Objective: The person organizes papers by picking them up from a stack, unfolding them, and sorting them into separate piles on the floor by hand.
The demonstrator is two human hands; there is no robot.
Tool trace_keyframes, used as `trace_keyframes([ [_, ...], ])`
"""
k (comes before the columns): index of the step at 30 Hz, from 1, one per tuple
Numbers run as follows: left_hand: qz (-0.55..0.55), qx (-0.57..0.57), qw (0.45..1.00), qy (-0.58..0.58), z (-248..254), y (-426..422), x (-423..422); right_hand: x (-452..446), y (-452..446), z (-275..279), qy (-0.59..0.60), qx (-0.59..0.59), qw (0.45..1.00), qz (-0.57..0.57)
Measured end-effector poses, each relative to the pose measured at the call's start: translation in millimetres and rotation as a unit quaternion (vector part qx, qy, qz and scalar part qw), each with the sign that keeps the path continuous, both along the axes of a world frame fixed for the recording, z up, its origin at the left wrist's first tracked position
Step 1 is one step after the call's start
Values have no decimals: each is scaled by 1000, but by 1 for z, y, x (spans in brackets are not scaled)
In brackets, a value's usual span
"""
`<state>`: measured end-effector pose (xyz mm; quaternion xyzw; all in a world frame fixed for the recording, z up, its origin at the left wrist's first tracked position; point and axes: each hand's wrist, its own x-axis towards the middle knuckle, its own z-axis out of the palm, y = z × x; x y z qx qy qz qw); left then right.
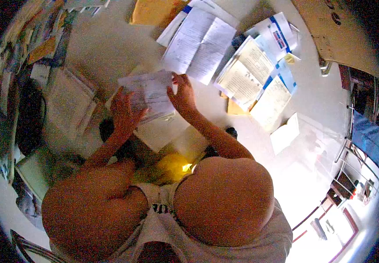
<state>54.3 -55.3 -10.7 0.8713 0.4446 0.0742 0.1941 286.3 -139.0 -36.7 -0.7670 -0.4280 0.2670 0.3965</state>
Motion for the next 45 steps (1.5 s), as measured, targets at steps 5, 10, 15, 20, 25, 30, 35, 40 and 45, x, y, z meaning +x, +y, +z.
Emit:
trace_keyframes([
  [5, -187, -5, 982, -42, -12, -7, 4, -7, -1, 7, -79, -6, 997, -12],
  [10, -192, 13, 981, -30, -12, -11, 7, -8, -10, 20, -70, -28, 997, -4],
  [15, -204, 43, 977, -45, -6, -12, 16, -6, -13, 15, -143, -32, 989, -2],
  [20, -190, 30, 979, -66, -8, -12, 10, -18, -14, 11, -163, -62, 984, 31],
  [25, -179, 62, 978, -93, -2, -13, 11, -22, -15, 25, -160, -34, 986, 8],
  [30, -178, 37, 980, -81, -13, -10, 2, -23, -20, 21, -139, -5, 989, 46],
  [35, -132, 24, 989, -59, -16, -6, -5, -19, -28, 6, -240, 145, 949, 145],
  [40, 77, -112, 976, -169, 44, 8, -9, -16, -45, -4, -5, 248, 959, 139],
  [45, 52, -254, 919, -298, 49, 27, -17, -4, -43, 74, -8, 187, 982, -6],
])
